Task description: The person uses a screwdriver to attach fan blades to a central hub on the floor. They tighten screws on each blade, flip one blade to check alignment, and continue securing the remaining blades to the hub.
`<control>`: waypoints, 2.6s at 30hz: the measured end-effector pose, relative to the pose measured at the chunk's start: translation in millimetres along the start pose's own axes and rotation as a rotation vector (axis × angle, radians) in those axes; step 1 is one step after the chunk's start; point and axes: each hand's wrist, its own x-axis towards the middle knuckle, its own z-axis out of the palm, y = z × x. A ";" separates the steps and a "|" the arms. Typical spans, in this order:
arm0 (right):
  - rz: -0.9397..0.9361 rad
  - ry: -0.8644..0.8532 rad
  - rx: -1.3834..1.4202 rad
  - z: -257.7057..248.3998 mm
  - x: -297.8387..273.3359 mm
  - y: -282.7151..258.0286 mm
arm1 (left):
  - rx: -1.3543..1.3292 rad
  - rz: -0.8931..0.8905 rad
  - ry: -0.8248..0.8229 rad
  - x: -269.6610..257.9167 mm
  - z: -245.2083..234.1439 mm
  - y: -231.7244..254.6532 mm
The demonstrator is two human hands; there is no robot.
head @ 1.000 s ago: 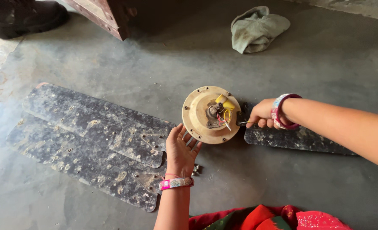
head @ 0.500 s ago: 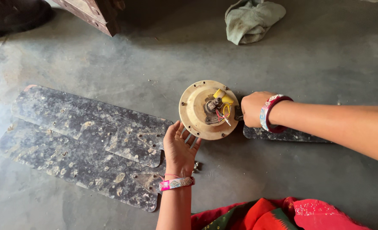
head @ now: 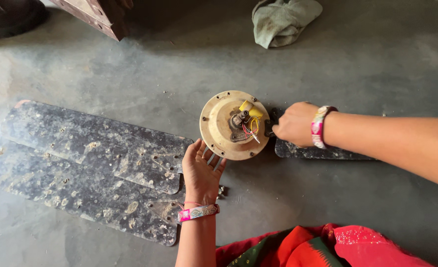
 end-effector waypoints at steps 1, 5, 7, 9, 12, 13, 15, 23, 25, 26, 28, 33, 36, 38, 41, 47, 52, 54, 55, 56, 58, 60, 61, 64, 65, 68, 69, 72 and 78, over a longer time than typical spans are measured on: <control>-0.007 -0.002 -0.010 3.4 -2.5 1.9 | 0.003 -0.008 0.005 -0.5 0.7 1.0; -0.032 0.087 -0.030 15.7 -8.0 3.3 | 0.032 -0.004 0.013 -1.4 3.4 3.7; -0.043 0.113 -0.056 21.4 -9.7 3.0 | 0.045 0.000 0.020 -2.2 4.1 2.8; -0.063 0.158 -0.082 25.3 -7.9 3.6 | 0.047 -0.003 0.035 -1.9 3.7 4.0; -0.158 0.258 -0.150 31.2 -5.5 10.9 | 0.068 0.003 -0.004 -0.9 3.0 3.6; -0.220 0.305 -0.195 31.9 -2.6 17.8 | 0.069 0.008 -0.009 -0.6 3.3 2.8; -0.305 0.392 -0.246 34.7 1.6 27.9 | 0.088 0.009 -0.021 -1.4 1.7 5.0; -0.383 0.504 -0.223 38.1 -1.1 40.0 | 0.115 -0.024 -0.048 4.6 -2.2 5.9; -0.389 0.463 -0.242 34.2 3.1 35.7 | 0.133 -0.012 -0.011 0.4 -7.5 7.3; -0.377 0.433 -0.257 32.2 2.3 38.3 | 0.152 -0.009 0.015 2.6 -4.6 6.5; -0.490 0.482 -0.267 28.0 7.6 45.1 | 0.200 0.000 0.030 4.6 -0.5 5.2; -0.513 0.463 -0.297 24.5 10.5 43.8 | 0.193 0.005 -0.018 1.2 -6.2 3.9; -0.296 0.338 -0.166 9.3 8.6 36.6 | 0.177 -0.007 -0.031 3.6 -4.5 7.6; 0.002 0.086 0.030 2.8 5.2 21.2 | 0.154 -0.013 -0.045 4.7 -5.9 9.7; 0.331 -0.070 0.330 0.3 1.9 13.0 | 0.139 -0.020 -0.041 4.5 -12.3 6.8; 0.449 -0.203 0.723 -16.2 -13.8 26.3 | 0.169 0.003 -0.003 4.2 -11.6 5.3; 0.600 -0.088 0.694 -30.1 -26.1 18.2 | 0.145 -0.007 0.013 4.5 -11.4 4.3; 0.606 -0.092 0.643 -34.2 -27.1 15.6 | 0.141 -0.003 0.016 4.8 -12.4 4.1; 0.603 -0.083 0.631 -35.7 -27.0 14.5 | 0.136 -0.004 0.017 5.5 -12.4 3.9; 0.601 -0.076 0.621 -37.1 -26.5 13.6 | 0.132 -0.007 0.019 5.9 -12.6 3.9; 0.590 -0.092 0.619 -39.6 -24.6 12.7 | 0.127 -0.008 0.024 7.1 -12.8 3.8; 0.573 -0.097 0.596 -41.1 -22.6 11.1 | 0.126 -0.009 0.029 8.2 -13.3 3.3; 0.562 -0.094 0.573 -41.7 -21.7 10.3 | 0.124 -0.009 0.028 8.0 -13.7 2.6; 0.550 -0.124 0.503 -43.9 -18.8 8.6 | 0.122 -0.006 0.028 8.2 -13.4 3.1; 0.549 -0.141 0.480 -44.5 -18.3 8.3 | 0.124 -0.006 0.030 7.8 -13.1 3.2; 0.542 -0.144 0.442 -45.2 -17.2 7.2 | 0.124 -0.006 0.024 6.7 -12.4 3.5; 0.545 -0.141 0.451 -45.4 -17.1 7.3 | 0.123 -0.008 0.021 6.4 -12.3 3.5; 0.552 -0.133 0.478 -45.7 -16.7 7.5 | 0.131 0.009 0.019 5.2 -11.8 3.2; 0.567 -0.142 0.483 -42.2 -12.7 7.6 | 0.138 0.004 0.022 2.5 -8.4 5.3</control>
